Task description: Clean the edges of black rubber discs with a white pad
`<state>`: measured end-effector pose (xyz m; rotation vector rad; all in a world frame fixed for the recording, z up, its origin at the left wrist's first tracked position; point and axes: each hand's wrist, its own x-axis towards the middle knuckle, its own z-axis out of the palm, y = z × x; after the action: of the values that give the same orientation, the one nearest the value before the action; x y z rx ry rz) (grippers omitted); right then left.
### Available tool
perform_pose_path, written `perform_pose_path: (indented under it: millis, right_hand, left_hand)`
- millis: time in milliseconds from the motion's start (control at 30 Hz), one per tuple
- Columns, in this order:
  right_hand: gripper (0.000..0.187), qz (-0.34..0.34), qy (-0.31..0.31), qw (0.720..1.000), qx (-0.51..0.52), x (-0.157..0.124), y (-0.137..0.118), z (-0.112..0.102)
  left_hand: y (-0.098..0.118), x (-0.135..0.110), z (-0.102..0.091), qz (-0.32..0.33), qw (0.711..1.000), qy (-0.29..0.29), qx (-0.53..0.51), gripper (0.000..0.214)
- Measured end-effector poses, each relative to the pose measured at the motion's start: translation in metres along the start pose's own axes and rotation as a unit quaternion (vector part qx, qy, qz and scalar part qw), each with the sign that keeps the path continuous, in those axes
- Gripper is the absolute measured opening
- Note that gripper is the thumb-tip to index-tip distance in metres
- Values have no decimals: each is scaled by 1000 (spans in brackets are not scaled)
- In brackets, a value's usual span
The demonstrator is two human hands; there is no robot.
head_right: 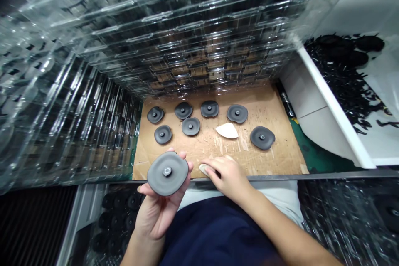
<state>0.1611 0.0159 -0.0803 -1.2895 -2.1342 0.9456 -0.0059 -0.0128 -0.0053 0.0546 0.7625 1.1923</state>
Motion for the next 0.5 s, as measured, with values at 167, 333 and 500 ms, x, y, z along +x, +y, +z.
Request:
perform_pose_path:
  millis: [167,333,500]
  right_hand:
    - [22,9,10,1000,12,5,-3,-5]
    - [24,30,86,995,46,20,-47,-44]
    - [25,-165,125,977,58,27,-107,-71]
  left_hand:
    - [1,2,0,7,1000,19,7,74]
    - [-2,3,3,22,998,45,39,72]
    - [-9,2,8,7,997,20,79,65]
